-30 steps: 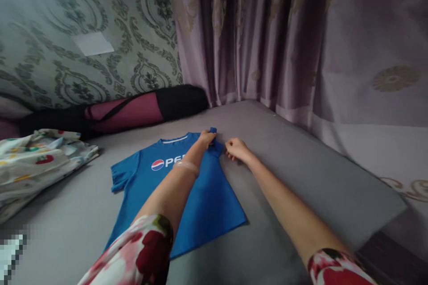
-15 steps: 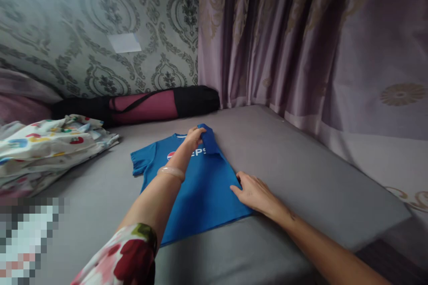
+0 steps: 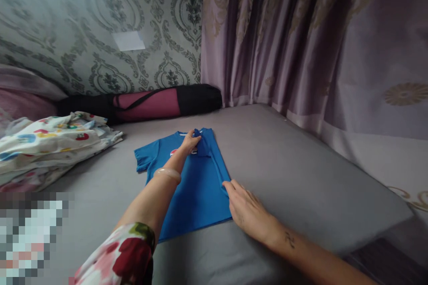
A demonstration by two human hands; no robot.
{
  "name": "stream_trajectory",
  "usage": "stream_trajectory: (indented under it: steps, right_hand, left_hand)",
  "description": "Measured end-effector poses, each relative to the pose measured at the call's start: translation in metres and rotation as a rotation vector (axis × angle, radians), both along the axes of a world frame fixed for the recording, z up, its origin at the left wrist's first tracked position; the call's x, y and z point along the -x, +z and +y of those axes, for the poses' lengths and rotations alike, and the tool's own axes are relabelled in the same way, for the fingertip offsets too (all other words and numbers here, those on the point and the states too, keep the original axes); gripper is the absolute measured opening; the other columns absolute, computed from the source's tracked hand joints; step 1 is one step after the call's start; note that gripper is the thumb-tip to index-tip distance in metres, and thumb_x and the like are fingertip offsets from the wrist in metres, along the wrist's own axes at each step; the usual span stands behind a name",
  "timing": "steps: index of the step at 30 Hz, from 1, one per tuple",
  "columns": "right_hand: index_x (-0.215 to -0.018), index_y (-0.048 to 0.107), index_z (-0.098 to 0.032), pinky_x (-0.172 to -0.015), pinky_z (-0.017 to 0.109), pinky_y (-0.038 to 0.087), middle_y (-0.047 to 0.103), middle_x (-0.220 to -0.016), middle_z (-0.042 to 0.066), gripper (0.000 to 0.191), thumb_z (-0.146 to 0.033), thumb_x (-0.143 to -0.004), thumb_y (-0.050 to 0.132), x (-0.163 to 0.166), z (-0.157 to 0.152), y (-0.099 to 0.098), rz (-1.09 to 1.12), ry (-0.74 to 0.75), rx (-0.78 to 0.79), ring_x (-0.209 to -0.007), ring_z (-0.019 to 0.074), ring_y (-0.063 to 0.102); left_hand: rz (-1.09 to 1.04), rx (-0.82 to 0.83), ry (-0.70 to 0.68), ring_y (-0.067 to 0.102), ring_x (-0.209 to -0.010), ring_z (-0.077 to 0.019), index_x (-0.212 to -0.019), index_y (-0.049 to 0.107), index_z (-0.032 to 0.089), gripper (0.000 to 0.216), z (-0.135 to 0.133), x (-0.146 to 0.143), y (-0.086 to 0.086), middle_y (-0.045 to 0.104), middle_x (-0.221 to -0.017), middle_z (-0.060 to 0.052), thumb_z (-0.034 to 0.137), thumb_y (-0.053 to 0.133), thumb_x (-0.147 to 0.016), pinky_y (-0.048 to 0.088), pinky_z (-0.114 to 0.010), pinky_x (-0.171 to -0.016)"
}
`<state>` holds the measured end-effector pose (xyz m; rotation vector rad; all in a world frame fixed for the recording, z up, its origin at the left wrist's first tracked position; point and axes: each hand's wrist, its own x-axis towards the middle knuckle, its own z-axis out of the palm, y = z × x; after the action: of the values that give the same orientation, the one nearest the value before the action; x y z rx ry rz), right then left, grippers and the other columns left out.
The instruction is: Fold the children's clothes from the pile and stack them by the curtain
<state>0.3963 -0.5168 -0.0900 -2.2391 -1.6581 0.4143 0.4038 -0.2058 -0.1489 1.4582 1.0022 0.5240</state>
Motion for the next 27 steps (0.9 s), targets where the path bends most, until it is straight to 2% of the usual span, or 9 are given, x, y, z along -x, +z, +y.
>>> stream_trajectory:
  steps: [3, 6, 9, 11, 14, 17, 22, 27]
  right_hand:
    - [-0.123, 0.051, -0.019, -0.091, 0.033, 0.046, 0.057, -0.109, 0.009, 0.043, -0.003, -0.087, 0.035, 0.001, -0.003, -0.001, 0.042, 0.033, -0.054, -0.106, 0.0203, 0.055]
    - [-0.124, 0.051, -0.019, -0.094, 0.034, 0.046, 0.057, -0.113, 0.01, 0.038, -0.008, -0.09, 0.037, 0.001, -0.006, -0.002, 0.104, 0.028, -0.097, -0.108, 0.0209, 0.055]
    - [-0.115, 0.057, -0.02, -0.087, 0.031, 0.049, 0.061, -0.107, 0.007, 0.025, -0.023, -0.092, 0.051, -0.004, -0.004, -0.003, 0.232, 0.035, -0.088, -0.094, 0.0182, 0.06]
    - [-0.108, 0.061, -0.021, -0.081, 0.028, 0.05, 0.064, -0.099, 0.003, 0.019, -0.029, -0.093, 0.053, -0.012, 0.002, -0.004, 0.301, 0.006, -0.105, -0.084, 0.0156, 0.062]
    - [-0.101, 0.065, -0.02, -0.083, 0.029, 0.049, 0.067, -0.095, 0.003, 0.021, -0.022, -0.097, 0.045, -0.027, 0.012, -0.008, 0.246, -0.02, -0.193, -0.089, 0.0163, 0.062]
    - [-0.103, 0.067, -0.017, -0.092, 0.032, 0.047, 0.067, -0.104, 0.007, 0.024, -0.016, -0.096, 0.044, -0.037, 0.018, -0.024, 0.097, 0.01, -0.274, -0.102, 0.0194, 0.06]
    - [-0.126, 0.059, -0.015, -0.111, 0.041, 0.035, 0.055, -0.136, 0.01, 0.033, -0.021, -0.096, 0.047, -0.035, 0.013, -0.048, -0.021, 0.102, -0.297, -0.131, 0.0238, 0.044]
    - [-0.139, 0.049, -0.016, -0.117, 0.044, 0.026, 0.045, -0.147, 0.006, 0.043, -0.032, -0.1, 0.037, -0.035, 0.008, -0.045, -0.001, 0.188, -0.201, -0.139, 0.021, 0.033]
  left_hand:
    - [0.015, -0.084, -0.01, 0.062, -0.059, -0.0129, -0.116, 0.053, 0.022, 0.044, 0.0, -0.001, -0.001, 0.064, -0.078, 0.002, 0.015, 0.064, -0.073, 0.051, -0.025, -0.058]
    - [0.064, -0.206, 0.06, 0.066, -0.077, -0.019, -0.122, 0.052, 0.02, 0.051, 0.001, 0.0, 0.002, 0.067, -0.091, -0.004, 0.018, 0.063, -0.072, 0.052, -0.03, -0.07]
    - [0.154, -0.33, 0.169, 0.059, -0.109, -0.0293, -0.127, 0.049, 0.014, 0.061, 0.005, 0.004, 0.01, 0.061, -0.117, -0.015, 0.018, 0.065, -0.068, 0.047, -0.038, -0.089]
    - [0.27, -0.469, 0.181, 0.049, -0.122, -0.0322, -0.128, 0.05, 0.014, 0.061, 0.007, 0.003, 0.017, 0.054, -0.13, -0.017, 0.019, 0.064, -0.069, 0.041, -0.04, -0.099]
    - [0.503, -0.679, 0.007, 0.049, -0.122, -0.03, -0.121, 0.059, 0.02, 0.042, 0.007, -0.005, 0.029, 0.06, -0.127, -0.011, 0.022, 0.054, -0.079, 0.039, -0.039, -0.1]
    - [0.59, -0.718, -0.159, 0.053, -0.118, -0.0276, -0.113, 0.066, 0.026, 0.034, 0.006, -0.023, 0.035, 0.067, -0.118, -0.004, 0.024, 0.049, -0.085, 0.041, -0.038, -0.097]
    - [0.686, -0.734, -0.256, 0.05, -0.122, -0.0305, -0.115, 0.067, 0.028, 0.033, 0.009, -0.052, 0.033, 0.066, -0.122, -0.005, 0.03, 0.048, -0.087, 0.037, -0.045, -0.1]
    - [0.779, -0.735, -0.311, 0.048, -0.125, -0.032, -0.106, 0.07, 0.028, 0.029, 0.02, -0.07, 0.028, 0.067, -0.122, -0.006, 0.036, 0.051, -0.086, 0.033, -0.047, -0.103]
